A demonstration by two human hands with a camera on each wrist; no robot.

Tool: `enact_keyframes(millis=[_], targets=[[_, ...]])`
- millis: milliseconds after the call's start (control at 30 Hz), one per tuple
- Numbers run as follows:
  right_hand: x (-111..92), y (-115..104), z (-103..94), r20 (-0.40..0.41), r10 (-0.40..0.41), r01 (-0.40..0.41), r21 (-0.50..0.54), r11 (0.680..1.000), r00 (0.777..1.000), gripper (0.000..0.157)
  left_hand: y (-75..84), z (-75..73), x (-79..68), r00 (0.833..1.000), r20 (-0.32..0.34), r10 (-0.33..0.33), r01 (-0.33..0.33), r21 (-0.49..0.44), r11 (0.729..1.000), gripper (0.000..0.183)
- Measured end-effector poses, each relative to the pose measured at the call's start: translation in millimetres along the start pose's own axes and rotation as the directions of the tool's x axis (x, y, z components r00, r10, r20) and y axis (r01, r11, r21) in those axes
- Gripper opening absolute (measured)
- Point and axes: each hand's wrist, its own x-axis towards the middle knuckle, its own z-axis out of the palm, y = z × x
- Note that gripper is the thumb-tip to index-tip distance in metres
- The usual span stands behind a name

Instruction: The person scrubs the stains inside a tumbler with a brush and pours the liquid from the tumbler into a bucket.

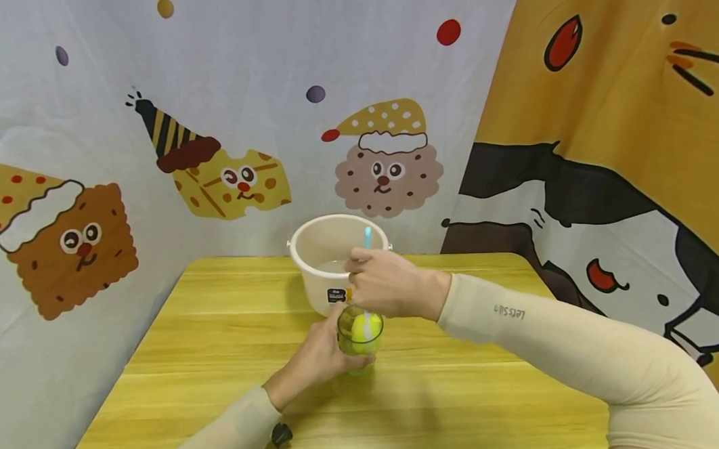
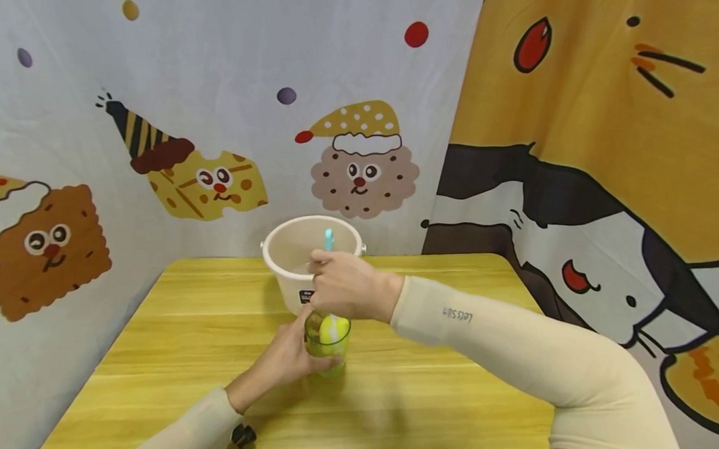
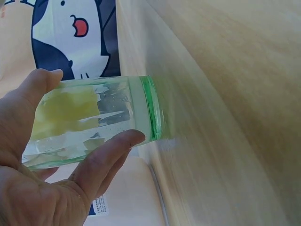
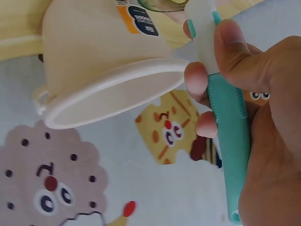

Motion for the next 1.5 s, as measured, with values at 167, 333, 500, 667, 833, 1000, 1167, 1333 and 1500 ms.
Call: enact_keyframes(millis=[167,333,500,667,833,1000,1167,1333,1500], targets=[[-6.6,10.2,8.8,0.063,0.024,-0.034,0.159,0.987,0.998,0.015,0.0,1.2,0.8,0.999,0.011,-0.035,0.035,-0.041,0.999,0.089],[-12.9,14.9,19.5,0.093,0.066,-0.092,0.314,0.945,0.994,0.012,2.0,1.5,2.0,0.998,0.013,-0.067,0.068,-0.021,0.997,0.092],[-18.5,12.7,29.5,0.077,0.120,-0.142,0.448,0.883,0.990,0.011,2.1,2.0,2.1,0.997,0.019,-0.076,0.076,-0.017,0.997,0.097],[-22.0,6.5,31.6,0.074,0.172,-0.186,0.513,0.838,0.982,0.010,2.5,2.8,0.4,0.998,0.017,-0.069,0.069,-0.020,0.997,0.096],[-20.7,-0.9,31.5,0.107,0.224,-0.246,0.540,0.805,0.969,0.011,3.6,4.0,-0.4,0.998,0.015,-0.068,0.068,-0.015,0.998,0.097],[-20.6,-8.6,30.7,0.099,0.302,-0.304,0.552,0.776,0.948,0.012,4.6,3.2,0.5,0.997,0.001,-0.071,0.071,-0.008,0.997,0.097],[-23.5,-16.3,28.9,0.088,0.373,-0.358,0.546,0.758,0.924,0.023,4.0,4.1,0.6,0.998,-0.017,-0.065,0.065,0.019,0.998,0.096],[-26.0,-19.0,28.3,0.097,0.431,-0.409,0.552,0.727,0.897,0.029,3.5,5.1,1.3,0.997,-0.023,-0.072,0.073,0.034,0.997,0.097],[-28.7,-17.1,28.3,0.105,0.459,-0.430,0.580,0.692,0.882,0.022,4.2,5.0,1.4,0.997,-0.026,-0.078,0.079,0.018,0.997,0.097]])
